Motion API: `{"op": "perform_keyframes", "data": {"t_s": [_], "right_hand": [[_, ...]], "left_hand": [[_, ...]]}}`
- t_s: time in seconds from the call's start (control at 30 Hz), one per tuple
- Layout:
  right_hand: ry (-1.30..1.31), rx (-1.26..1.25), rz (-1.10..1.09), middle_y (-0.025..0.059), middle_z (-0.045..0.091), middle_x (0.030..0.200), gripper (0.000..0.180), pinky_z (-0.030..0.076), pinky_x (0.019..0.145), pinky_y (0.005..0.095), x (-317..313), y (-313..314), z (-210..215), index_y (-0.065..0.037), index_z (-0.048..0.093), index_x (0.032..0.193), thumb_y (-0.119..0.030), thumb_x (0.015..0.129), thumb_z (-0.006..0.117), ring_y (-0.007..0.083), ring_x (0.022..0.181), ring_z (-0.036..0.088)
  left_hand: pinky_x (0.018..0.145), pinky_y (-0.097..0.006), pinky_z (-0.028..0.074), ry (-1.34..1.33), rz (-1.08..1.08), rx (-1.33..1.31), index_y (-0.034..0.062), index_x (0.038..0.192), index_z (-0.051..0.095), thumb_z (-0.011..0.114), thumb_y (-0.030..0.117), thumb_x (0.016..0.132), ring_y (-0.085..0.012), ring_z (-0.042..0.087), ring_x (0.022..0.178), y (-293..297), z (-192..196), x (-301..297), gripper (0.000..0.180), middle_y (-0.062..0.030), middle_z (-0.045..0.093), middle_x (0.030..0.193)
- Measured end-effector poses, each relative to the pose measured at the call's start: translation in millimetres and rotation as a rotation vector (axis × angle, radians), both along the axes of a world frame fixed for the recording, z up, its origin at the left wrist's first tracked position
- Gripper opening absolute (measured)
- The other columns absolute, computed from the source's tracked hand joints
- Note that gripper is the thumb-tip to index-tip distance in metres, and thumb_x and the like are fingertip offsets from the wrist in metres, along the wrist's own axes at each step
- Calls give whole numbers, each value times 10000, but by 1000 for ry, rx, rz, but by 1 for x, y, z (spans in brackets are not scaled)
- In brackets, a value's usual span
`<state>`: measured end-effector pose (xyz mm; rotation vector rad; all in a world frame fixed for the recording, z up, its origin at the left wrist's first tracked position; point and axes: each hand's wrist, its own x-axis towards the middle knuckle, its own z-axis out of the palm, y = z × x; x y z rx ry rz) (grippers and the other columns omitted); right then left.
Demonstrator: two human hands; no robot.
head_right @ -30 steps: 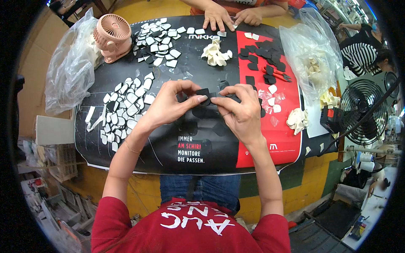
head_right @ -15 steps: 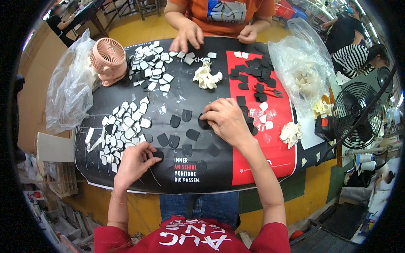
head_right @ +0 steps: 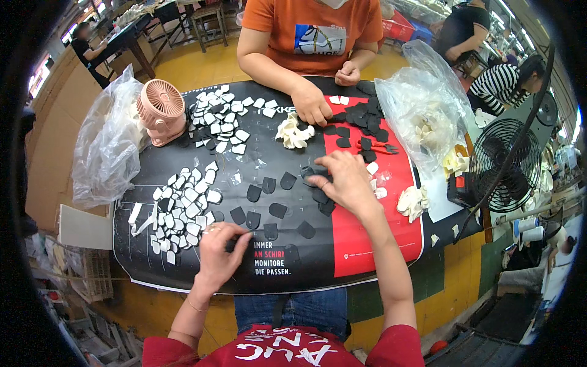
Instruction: The person repeatedly picks up small white and black foam pieces from a table, peels off backing, and sticks them onto a large black and red board. They occasionally shift piles of pieces and continue attaching them one by one.
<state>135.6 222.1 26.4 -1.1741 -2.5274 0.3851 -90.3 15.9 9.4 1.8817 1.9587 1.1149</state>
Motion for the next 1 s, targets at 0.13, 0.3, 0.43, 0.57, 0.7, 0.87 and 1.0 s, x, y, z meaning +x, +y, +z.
{"op": "perform_keyframes", "data": {"t_s": [0.13,0.3,0.43,0.57,0.7,0.87,1.0], "right_hand": [[-79,99,30,74,655,1013,322,386,942,391,-7,-13,-18,-63,743,1042,-306,831,768,248,1033,581],[-21,202,53,67,670,952,166,384,921,401,-7,-10,-36,-63,733,969,-208,908,680,254,961,605],[254,223,-48,81,690,923,154,400,877,403,-5,-10,-35,-47,698,932,-180,952,625,265,909,636],[577,149,-122,95,697,947,133,422,837,384,-3,-25,-23,-26,676,961,-150,952,630,279,897,644],[553,206,-46,102,696,932,114,434,825,378,7,-46,-10,-17,673,967,-124,942,644,291,877,647],[429,121,-18,121,698,908,111,458,757,360,22,-58,-2,-4,674,968,-108,946,639,280,820,657],[701,-198,-131,62,667,838,144,458,679,284,34,-68,-6,20,674,1001,-114,983,624,152,737,605]], "left_hand": [[789,-377,444,-2,-118,70,81,868,686,759,126,837,-233,659,831,11,3,26,92,-43,687,844],[769,-353,438,-96,-181,20,72,872,695,757,131,847,-228,652,756,14,9,45,89,-47,684,829],[688,-348,483,-352,-179,3,19,904,707,735,111,872,-246,653,735,26,8,50,102,-90,689,822],[752,-298,543,-740,-65,-187,-31,1199,668,726,150,915,-156,691,927,48,1,57,342,-136,723,996],[762,-251,561,-886,-44,-49,-82,1373,505,710,142,935,-169,687,967,75,-5,72,534,-206,643,1201],[743,-253,564,-863,-117,-120,-79,1218,628,668,102,957,-134,700,887,101,-7,82,320,-124,710,1018],[695,-239,558,-928,-152,-181,-81,1098,679,621,72,983,-109,700,771,98,-7,84,200,-61,718,864]]}}
